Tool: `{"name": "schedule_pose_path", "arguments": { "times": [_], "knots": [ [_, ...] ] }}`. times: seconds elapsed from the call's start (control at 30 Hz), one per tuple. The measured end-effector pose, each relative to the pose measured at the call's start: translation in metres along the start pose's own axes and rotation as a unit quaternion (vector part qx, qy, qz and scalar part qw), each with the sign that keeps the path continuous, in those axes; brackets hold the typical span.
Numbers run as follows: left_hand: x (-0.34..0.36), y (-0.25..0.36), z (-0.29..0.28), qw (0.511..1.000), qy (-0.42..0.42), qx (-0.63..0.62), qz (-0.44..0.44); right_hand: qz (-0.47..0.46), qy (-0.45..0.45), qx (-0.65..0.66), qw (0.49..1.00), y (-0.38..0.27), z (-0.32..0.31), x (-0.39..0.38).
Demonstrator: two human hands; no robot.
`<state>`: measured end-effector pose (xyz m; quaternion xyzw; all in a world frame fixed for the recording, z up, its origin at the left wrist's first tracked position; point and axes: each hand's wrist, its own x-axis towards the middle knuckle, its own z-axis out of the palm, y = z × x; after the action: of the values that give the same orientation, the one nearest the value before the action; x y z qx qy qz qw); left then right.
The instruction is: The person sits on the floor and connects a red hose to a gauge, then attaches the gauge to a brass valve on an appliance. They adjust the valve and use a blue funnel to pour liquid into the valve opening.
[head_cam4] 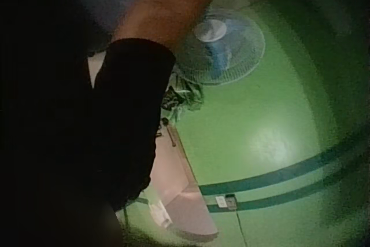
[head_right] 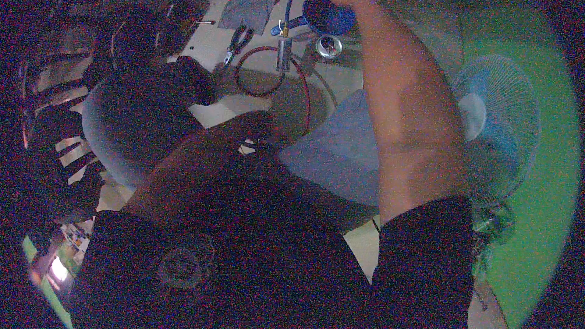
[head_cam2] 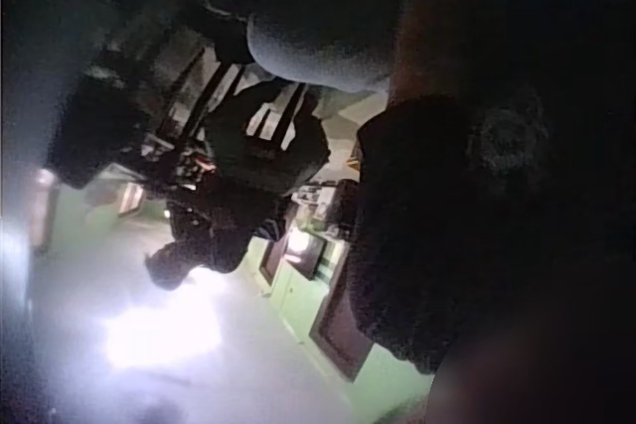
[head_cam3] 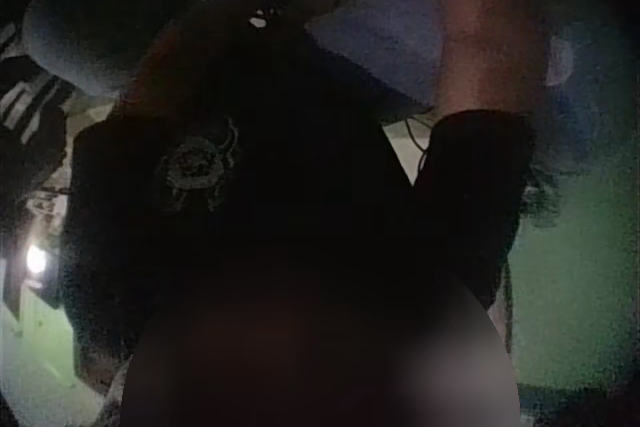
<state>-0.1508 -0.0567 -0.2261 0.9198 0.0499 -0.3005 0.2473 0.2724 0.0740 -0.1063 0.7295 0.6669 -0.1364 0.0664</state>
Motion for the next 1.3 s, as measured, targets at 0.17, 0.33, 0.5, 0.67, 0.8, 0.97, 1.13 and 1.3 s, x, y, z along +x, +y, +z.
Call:
{"name": "schedule_pose_path", "arguments": {
  "times": [0.17,0.33,0.5,0.67,0.8,0.97,1.13,1.3],
  "knots": [
    [-0.015,0.005,-0.005,0.993,-0.061,-0.094,0.043,0.006,0.051,-0.013,0.999,0.003,0.02,0.024],
    [-0.017,0.011,-0.01,0.987,-0.077,-0.127,0.068,0.089,-0.026,0.069,0.993,-0.025,-0.036,-0.02],
    [-0.013,0.015,-0.016,0.978,-0.1,-0.152,0.105,0.11,-0.003,0.049,0.993,-0.036,-0.049,-0.035],
    [-0.034,0.01,-0.027,0.967,-0.117,-0.183,0.133,0.086,-0.094,-0.032,0.991,-0.023,-0.04,-0.024],
    [-0.042,0.008,-0.033,0.961,-0.138,-0.192,0.143,0.167,-0.082,0.12,0.975,-0.032,-0.053,-0.033],
    [-0.033,0.007,-0.037,0.959,-0.152,-0.188,0.15,0.162,-0.074,0.151,0.972,-0.046,-0.063,-0.04],
    [-0.035,0.007,-0.037,0.957,-0.158,-0.19,0.151,0.165,-0.037,0.169,0.971,-0.051,-0.059,-0.037],
    [-0.041,0.005,-0.039,0.955,-0.163,-0.192,0.156,0.168,-0.06,0.156,0.972,-0.052,-0.065,-0.041]
  ]
}}
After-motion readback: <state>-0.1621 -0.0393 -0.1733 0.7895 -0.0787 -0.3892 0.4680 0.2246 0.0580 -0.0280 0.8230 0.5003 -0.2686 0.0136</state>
